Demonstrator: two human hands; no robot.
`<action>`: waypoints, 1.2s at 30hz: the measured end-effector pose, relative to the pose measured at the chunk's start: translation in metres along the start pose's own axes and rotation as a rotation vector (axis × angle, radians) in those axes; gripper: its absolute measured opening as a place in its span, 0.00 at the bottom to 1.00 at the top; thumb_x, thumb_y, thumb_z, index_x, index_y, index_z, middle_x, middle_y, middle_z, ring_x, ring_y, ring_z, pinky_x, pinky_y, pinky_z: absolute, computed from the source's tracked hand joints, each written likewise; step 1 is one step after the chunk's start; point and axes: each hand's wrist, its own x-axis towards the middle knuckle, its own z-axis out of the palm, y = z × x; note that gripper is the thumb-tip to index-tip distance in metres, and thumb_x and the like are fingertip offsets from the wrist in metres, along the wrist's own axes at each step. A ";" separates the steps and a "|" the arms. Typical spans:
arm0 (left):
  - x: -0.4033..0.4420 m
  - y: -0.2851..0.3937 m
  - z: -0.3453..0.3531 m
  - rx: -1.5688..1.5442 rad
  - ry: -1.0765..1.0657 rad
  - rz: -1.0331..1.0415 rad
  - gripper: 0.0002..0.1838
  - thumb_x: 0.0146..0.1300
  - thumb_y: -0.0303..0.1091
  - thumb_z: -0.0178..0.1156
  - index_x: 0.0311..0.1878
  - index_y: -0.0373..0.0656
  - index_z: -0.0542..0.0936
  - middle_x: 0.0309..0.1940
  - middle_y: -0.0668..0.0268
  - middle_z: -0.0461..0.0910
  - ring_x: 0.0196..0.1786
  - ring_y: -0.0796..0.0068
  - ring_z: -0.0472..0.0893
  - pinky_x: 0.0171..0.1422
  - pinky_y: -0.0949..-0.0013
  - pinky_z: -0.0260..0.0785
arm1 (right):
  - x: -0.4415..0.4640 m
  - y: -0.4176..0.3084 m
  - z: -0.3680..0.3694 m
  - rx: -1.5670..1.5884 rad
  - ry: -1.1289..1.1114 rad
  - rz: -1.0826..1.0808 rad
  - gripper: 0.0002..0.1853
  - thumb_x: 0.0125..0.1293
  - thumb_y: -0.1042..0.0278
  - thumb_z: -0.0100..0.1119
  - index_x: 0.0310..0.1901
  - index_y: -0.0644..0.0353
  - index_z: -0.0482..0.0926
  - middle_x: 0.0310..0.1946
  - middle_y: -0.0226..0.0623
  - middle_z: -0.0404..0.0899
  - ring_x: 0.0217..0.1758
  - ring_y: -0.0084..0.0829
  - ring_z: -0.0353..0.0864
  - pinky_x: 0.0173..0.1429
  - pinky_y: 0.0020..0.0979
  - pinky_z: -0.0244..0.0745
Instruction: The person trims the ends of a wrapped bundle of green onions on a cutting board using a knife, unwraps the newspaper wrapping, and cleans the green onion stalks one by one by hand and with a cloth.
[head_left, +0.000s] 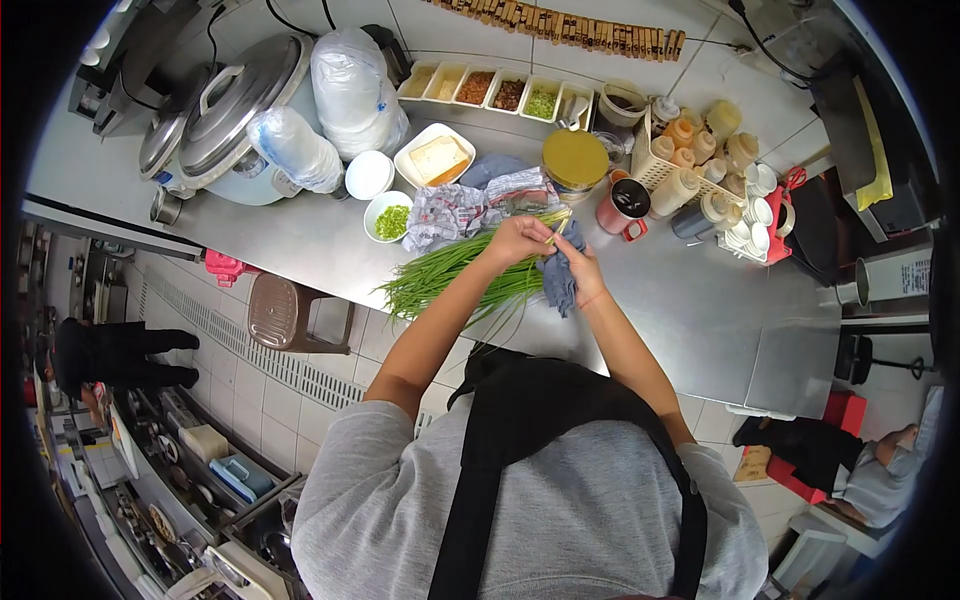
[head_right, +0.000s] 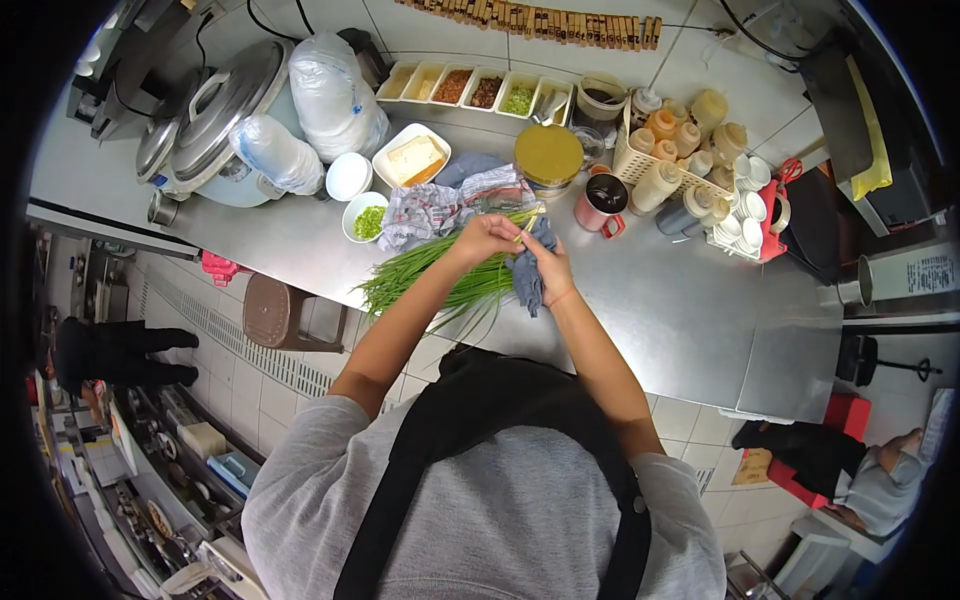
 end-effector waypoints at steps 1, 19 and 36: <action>-0.001 0.001 -0.002 -0.012 0.011 0.003 0.11 0.51 0.27 0.69 0.38 0.37 0.80 0.32 0.63 0.82 0.36 0.77 0.81 0.40 0.74 0.74 | 0.001 0.000 0.004 -0.024 0.016 0.011 0.12 0.63 0.66 0.60 0.47 0.58 0.74 0.33 0.33 0.80 0.33 0.26 0.81 0.36 0.29 0.79; 0.033 0.031 -0.092 0.096 0.571 0.233 0.07 0.52 0.20 0.58 0.36 0.35 0.78 0.26 0.63 0.81 0.26 0.77 0.81 0.29 0.74 0.71 | -0.038 -0.029 -0.016 -0.007 0.245 -0.087 0.11 0.62 0.63 0.58 0.43 0.57 0.75 0.30 0.32 0.79 0.28 0.26 0.80 0.31 0.29 0.77; 0.001 0.024 0.085 0.617 -0.384 -0.067 0.24 0.66 0.54 0.50 0.41 0.40 0.80 0.37 0.58 0.82 0.43 0.68 0.81 0.44 0.62 0.74 | -0.065 -0.071 -0.087 -0.249 0.081 0.040 0.16 0.62 0.62 0.62 0.47 0.61 0.75 0.36 0.29 0.80 0.34 0.22 0.79 0.40 0.24 0.74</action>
